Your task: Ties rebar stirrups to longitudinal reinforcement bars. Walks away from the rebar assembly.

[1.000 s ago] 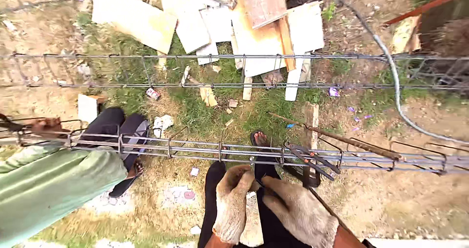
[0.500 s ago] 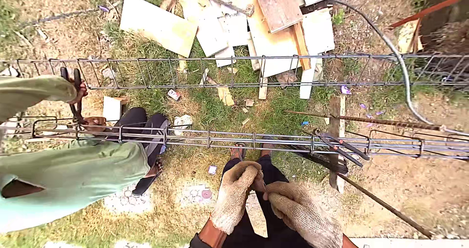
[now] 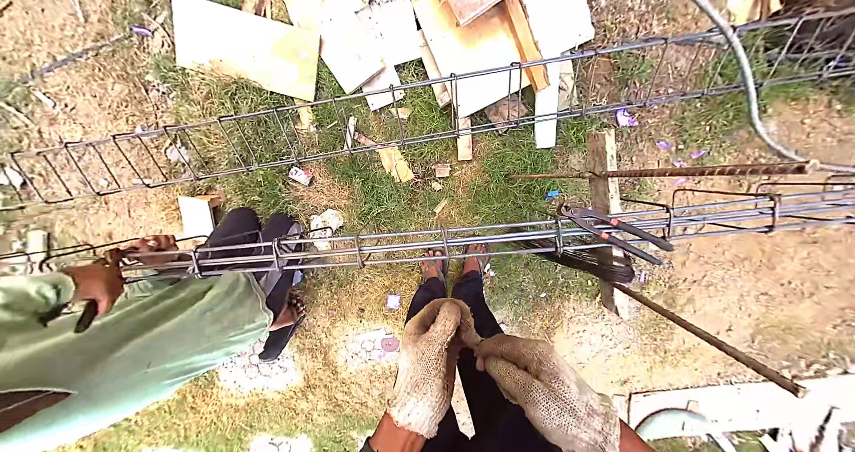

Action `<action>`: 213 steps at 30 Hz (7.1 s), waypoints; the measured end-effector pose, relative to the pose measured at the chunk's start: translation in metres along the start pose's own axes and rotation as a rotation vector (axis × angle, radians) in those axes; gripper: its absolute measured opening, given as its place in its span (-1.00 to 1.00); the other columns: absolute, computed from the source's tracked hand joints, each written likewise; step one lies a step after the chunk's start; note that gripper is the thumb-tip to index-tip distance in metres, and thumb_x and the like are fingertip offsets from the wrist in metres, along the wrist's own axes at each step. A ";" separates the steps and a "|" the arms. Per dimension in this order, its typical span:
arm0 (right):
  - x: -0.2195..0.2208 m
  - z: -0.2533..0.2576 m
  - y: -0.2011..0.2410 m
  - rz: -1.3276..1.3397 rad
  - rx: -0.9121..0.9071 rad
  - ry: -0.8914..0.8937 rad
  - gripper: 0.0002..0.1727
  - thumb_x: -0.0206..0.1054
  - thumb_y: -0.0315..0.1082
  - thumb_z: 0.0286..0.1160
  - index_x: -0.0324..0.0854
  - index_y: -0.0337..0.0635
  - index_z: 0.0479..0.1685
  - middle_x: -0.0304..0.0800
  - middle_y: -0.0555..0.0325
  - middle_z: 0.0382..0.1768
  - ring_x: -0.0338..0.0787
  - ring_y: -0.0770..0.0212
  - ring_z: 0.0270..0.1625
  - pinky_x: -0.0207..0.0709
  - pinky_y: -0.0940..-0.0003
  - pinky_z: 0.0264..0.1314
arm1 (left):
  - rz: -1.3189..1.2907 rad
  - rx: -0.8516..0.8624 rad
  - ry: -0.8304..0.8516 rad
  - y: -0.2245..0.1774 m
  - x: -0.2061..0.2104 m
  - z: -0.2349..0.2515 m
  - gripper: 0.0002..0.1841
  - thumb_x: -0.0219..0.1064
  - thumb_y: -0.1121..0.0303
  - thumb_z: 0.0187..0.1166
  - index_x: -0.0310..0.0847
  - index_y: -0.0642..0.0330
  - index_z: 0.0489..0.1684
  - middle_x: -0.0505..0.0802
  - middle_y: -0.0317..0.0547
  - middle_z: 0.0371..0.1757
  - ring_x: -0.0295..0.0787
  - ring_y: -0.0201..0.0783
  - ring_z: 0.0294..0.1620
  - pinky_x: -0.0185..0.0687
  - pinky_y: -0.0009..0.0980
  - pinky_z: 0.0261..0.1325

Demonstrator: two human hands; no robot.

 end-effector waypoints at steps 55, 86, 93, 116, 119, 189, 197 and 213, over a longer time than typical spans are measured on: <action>-0.017 -0.028 -0.030 1.028 0.227 0.389 -0.77 0.06 -0.24 0.71 0.60 0.00 -0.24 0.21 0.45 -0.77 0.23 0.51 -0.81 0.19 0.58 -0.78 | 1.085 0.767 0.102 0.026 0.030 -0.017 -0.83 0.29 0.30 0.63 0.83 0.05 -0.15 0.90 -0.28 -0.17 0.82 -0.39 -0.04 0.76 -0.33 0.14; -0.010 -0.008 -0.022 -0.970 -0.181 -0.596 -0.73 0.19 -0.17 0.57 0.79 0.03 -0.33 0.75 0.23 -0.57 0.78 0.14 -0.56 0.57 0.14 -0.65 | 0.063 -0.169 0.029 0.020 0.031 -0.009 -0.44 -0.21 0.13 0.91 0.39 0.39 0.60 0.83 0.28 0.22 0.89 0.08 0.06 0.83 -0.01 0.16; -0.011 -0.001 -0.023 -1.026 -0.196 -0.634 -0.76 0.22 -0.20 0.52 0.73 0.00 -0.44 0.64 0.23 -0.66 0.71 0.14 -0.61 0.50 0.18 -0.67 | 0.264 -0.012 0.093 0.025 0.034 -0.011 -0.70 0.22 0.28 0.72 0.72 0.37 0.07 0.85 0.11 -0.19 0.82 -0.06 -0.21 0.82 -0.12 -0.06; -0.024 0.011 -0.048 -0.360 -0.026 -0.358 -0.72 0.19 -0.07 0.65 0.78 0.11 -0.28 0.76 0.40 -0.49 0.74 0.41 -0.42 0.63 0.25 -0.41 | 0.525 0.151 -0.162 0.026 0.009 0.017 -0.81 0.26 0.34 0.64 0.73 0.28 -0.14 0.82 -0.09 -0.43 0.77 -0.20 -0.43 0.77 -0.28 -0.29; -0.030 0.022 -0.052 -0.376 -0.010 -0.364 -0.69 0.16 -0.06 0.69 0.79 0.07 -0.21 0.80 0.36 -0.42 0.78 0.39 -0.35 0.68 0.25 -0.29 | 0.996 0.342 -0.269 0.026 -0.009 0.039 -0.76 0.29 0.21 0.62 0.80 0.08 0.00 0.85 -0.29 -0.24 0.80 -0.36 -0.24 0.79 -0.29 -0.13; -0.026 0.132 -0.042 -0.707 0.134 -0.293 -0.71 0.18 -0.13 0.74 0.83 0.07 0.06 0.92 0.18 -0.11 0.89 0.11 0.01 0.74 -0.11 0.11 | 0.209 0.052 -0.374 0.116 -0.005 0.115 -0.62 0.44 0.33 0.58 0.61 0.09 0.35 0.88 -0.16 0.00 0.84 -0.28 0.00 0.79 -0.20 0.09; -0.017 0.146 -0.033 -0.659 0.201 -0.325 -0.78 0.32 -0.15 0.65 0.87 0.04 -0.10 0.91 0.12 -0.20 0.89 0.05 -0.07 0.72 -0.18 0.04 | 0.204 0.083 -0.383 0.118 -0.007 0.109 -0.50 0.44 0.39 0.58 0.50 0.03 0.53 0.85 -0.12 0.19 0.85 -0.26 0.10 0.80 -0.22 0.20; -0.016 0.147 -0.049 -0.328 0.301 -0.349 -0.71 0.39 -0.13 0.58 0.73 0.07 0.20 0.89 0.21 -0.22 0.86 0.22 -0.28 0.79 0.02 -0.15 | 0.073 0.140 -0.210 0.121 -0.019 0.118 -0.46 0.46 0.47 0.52 0.50 0.11 0.53 0.85 -0.10 0.24 0.82 -0.20 0.23 0.80 -0.18 0.27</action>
Point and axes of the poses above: each hand's wrist, its own z-axis towards the middle knuckle, its own x-axis out of the palm, y = z × x, the point moved 2 cm from there along z, towards the middle knuckle
